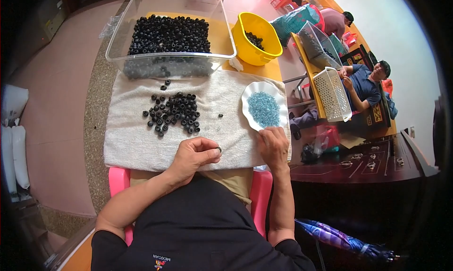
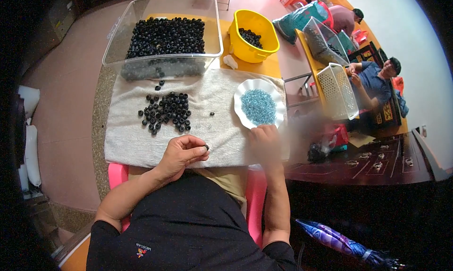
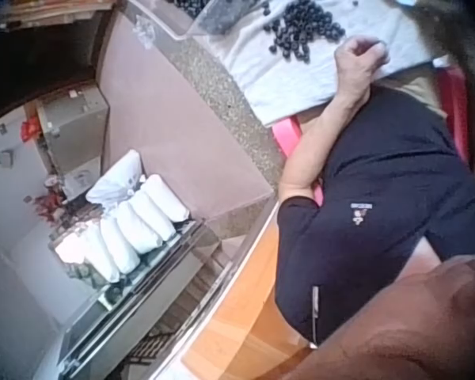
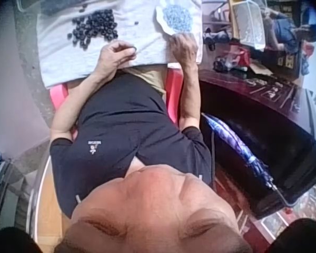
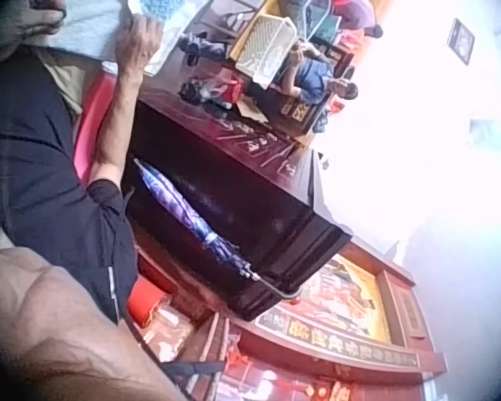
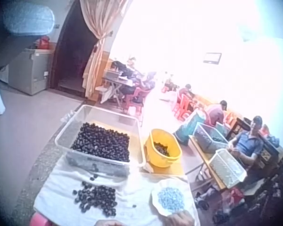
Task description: Inspecting and sorting small black plastic components at a workbench.
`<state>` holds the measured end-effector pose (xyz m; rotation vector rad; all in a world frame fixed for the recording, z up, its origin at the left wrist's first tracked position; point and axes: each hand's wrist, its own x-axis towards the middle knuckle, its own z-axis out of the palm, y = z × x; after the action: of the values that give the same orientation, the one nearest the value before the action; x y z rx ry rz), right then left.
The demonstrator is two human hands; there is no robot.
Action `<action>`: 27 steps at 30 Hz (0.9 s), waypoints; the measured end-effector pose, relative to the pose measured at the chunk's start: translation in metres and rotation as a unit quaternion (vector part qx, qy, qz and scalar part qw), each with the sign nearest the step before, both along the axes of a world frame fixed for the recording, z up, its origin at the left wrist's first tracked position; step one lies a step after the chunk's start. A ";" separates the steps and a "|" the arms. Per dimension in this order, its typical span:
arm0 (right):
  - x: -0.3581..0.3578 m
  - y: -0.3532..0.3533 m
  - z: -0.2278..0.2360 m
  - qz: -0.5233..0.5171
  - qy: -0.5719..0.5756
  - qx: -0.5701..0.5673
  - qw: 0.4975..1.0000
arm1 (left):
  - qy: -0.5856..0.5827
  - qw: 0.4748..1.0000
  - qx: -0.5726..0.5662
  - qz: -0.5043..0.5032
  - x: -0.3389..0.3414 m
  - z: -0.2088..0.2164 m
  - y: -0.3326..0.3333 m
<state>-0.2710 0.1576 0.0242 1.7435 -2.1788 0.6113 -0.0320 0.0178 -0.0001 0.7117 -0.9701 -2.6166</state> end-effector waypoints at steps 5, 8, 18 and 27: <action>0.004 0.001 0.003 0.004 0.004 -0.026 1.000 | 0.008 1.000 0.005 0.001 0.000 -0.001 0.000; 0.009 0.002 0.007 -0.005 0.017 -0.035 0.999 | 0.006 1.000 -0.004 -0.002 0.000 0.000 0.000; 0.049 -0.013 0.007 0.082 -0.246 -0.049 0.965 | 0.018 1.000 -0.003 -0.011 0.001 -0.001 0.000; 0.080 -0.020 -0.007 0.117 -0.583 0.031 0.804 | 0.040 0.999 -0.020 -0.026 0.000 -0.006 0.000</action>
<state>-0.1908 0.1379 0.0176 1.9077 -2.6248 2.1609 -0.0324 0.0175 -0.0060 0.5762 -1.0281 -2.6397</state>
